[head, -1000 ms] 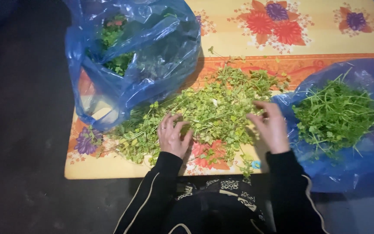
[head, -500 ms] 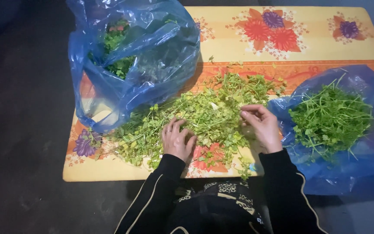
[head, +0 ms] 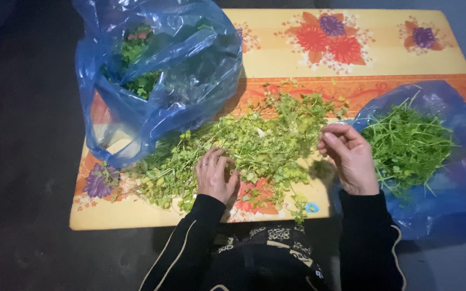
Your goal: The person sorts through a pile of green leafy herbs on a table, picking up bunches and separating them by hand. The person places the sorted herbs into a blue plastic bag and continues to process the remaining pile.
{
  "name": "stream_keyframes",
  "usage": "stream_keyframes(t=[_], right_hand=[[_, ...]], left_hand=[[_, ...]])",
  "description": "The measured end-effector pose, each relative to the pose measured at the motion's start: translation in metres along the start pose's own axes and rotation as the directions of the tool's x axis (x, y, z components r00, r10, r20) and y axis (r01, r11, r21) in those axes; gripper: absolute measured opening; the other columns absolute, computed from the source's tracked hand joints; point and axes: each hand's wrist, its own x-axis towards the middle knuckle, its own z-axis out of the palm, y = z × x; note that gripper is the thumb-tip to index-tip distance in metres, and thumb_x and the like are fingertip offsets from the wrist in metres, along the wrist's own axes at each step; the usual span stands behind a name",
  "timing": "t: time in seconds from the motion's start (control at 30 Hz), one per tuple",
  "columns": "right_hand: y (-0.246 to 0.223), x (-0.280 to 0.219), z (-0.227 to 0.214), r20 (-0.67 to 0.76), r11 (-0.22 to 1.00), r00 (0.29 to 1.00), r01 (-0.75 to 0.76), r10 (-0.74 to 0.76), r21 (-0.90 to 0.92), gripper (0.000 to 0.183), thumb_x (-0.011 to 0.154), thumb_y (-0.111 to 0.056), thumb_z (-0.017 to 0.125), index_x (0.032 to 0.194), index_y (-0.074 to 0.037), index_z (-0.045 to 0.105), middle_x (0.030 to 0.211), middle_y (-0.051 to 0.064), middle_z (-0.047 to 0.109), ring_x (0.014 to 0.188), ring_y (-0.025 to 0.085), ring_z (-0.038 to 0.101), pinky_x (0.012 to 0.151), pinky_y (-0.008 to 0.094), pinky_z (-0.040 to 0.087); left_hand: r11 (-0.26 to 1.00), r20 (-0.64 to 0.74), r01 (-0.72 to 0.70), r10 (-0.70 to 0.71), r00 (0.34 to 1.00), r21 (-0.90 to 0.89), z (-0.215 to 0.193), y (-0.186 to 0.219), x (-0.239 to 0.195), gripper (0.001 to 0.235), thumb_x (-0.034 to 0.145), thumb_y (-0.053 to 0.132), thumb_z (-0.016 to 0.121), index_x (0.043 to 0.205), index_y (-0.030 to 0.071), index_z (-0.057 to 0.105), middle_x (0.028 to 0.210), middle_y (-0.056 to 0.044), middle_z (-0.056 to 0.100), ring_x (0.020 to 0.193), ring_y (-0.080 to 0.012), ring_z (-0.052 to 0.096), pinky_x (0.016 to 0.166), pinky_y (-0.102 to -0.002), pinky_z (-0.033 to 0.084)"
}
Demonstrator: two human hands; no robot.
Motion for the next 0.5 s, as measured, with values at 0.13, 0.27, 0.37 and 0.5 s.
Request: stream_keyframes(t=[0.13, 0.27, 0.37, 0.5], right_hand=[[0.013, 0.002, -0.011, 0.012, 0.996, 1.0, -0.021, 0.022, -0.089, 0.024, 0.096, -0.002, 0.064, 0.119, 0.005, 0.063, 0.092, 0.015, 0.067, 0.076, 0.017, 0.07, 0.069, 0.022, 0.061], [0.01, -0.002, -0.01, 0.036, 0.998, 0.997, -0.064, 0.063, 0.008, 0.026, 0.095, -0.004, 0.064, 0.12, 0.003, 0.062, 0.091, 0.014, 0.069, 0.075, 0.015, 0.071, 0.067, 0.021, 0.061], [0.014, 0.001, -0.022, 0.083, 0.992, 0.994, -0.077, 0.069, 0.097, 0.029, 0.095, -0.005, 0.063, 0.123, 0.004, 0.059, 0.088, 0.016, 0.07, 0.072, 0.017, 0.073, 0.064, 0.022, 0.061], [0.018, 0.005, -0.026, 0.066, 0.995, 0.992, -0.104, 0.104, -0.002, 0.028, 0.094, -0.003, 0.063, 0.122, 0.003, 0.06, 0.087, 0.015, 0.069, 0.069, 0.017, 0.071, 0.062, 0.022, 0.06]], left_hand=[[0.995, 0.051, -0.085, 0.087, 0.995, -0.044, -0.002, 0.017, 0.007, 0.045, 0.079, 0.029, 0.075, 0.12, 0.026, 0.058, 0.135, -0.001, 0.051, 0.137, -0.0319, 0.043, 0.11, -0.056, 0.033], [0.987, 0.088, -0.146, 0.151, 0.985, -0.061, 0.005, 0.025, 0.007, 0.049, 0.08, 0.029, 0.073, 0.126, 0.025, 0.057, 0.135, 0.0, 0.049, 0.138, -0.0309, 0.041, 0.112, -0.053, 0.03], [0.986, 0.1, -0.15, 0.157, 0.983, -0.078, 0.006, 0.028, 0.006, 0.048, 0.081, 0.029, 0.073, 0.125, 0.027, 0.057, 0.136, 0.0, 0.049, 0.14, -0.0296, 0.039, 0.113, -0.052, 0.029], [0.985, 0.087, -0.156, 0.162, 0.983, -0.068, 0.007, 0.03, 0.004, 0.041, 0.081, 0.031, 0.073, 0.119, 0.029, 0.06, 0.131, 0.002, 0.051, 0.139, -0.0291, 0.041, 0.113, -0.052, 0.029]])
